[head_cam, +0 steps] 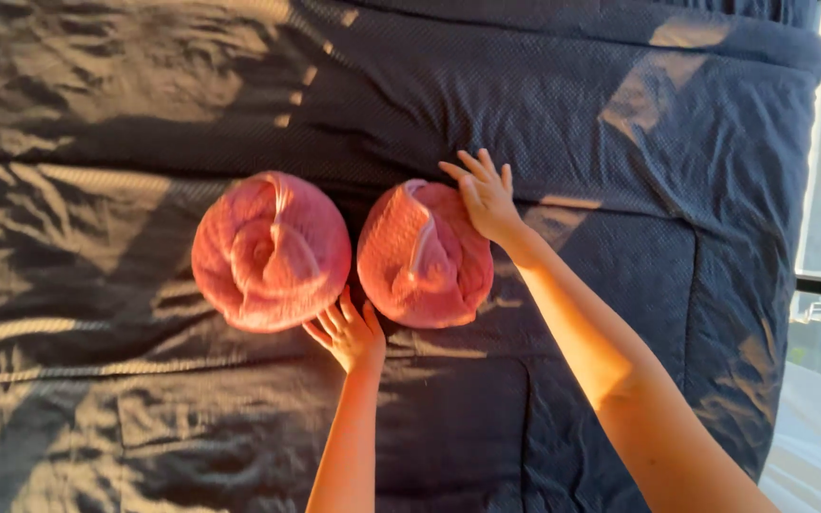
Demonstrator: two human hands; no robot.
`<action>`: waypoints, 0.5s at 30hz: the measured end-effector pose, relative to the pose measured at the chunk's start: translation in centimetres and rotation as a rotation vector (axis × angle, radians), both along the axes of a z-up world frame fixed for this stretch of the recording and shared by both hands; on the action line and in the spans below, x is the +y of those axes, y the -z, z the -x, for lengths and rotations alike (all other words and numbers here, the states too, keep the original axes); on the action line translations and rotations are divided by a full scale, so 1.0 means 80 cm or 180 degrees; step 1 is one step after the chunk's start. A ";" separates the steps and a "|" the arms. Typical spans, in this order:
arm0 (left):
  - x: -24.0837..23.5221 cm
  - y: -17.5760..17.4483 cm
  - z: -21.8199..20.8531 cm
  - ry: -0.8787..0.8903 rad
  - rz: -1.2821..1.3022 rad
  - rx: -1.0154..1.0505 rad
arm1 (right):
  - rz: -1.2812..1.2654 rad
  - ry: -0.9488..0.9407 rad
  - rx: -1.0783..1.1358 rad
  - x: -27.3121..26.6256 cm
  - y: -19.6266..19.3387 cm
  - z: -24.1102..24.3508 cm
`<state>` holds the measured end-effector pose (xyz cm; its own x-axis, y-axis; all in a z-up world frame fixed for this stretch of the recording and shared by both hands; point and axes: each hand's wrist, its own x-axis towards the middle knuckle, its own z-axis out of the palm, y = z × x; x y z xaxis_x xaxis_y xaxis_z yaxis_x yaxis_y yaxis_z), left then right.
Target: Folding a pink towel into a decorative shape on a bed.
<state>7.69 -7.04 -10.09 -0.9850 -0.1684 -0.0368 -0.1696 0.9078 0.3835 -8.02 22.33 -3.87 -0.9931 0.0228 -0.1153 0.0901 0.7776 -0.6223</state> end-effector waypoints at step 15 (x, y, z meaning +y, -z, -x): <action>0.001 0.141 -0.060 0.0109 0.0182 -0.2811 | -0.1467 -0.0208 -0.0063 0.014 0.047 0.327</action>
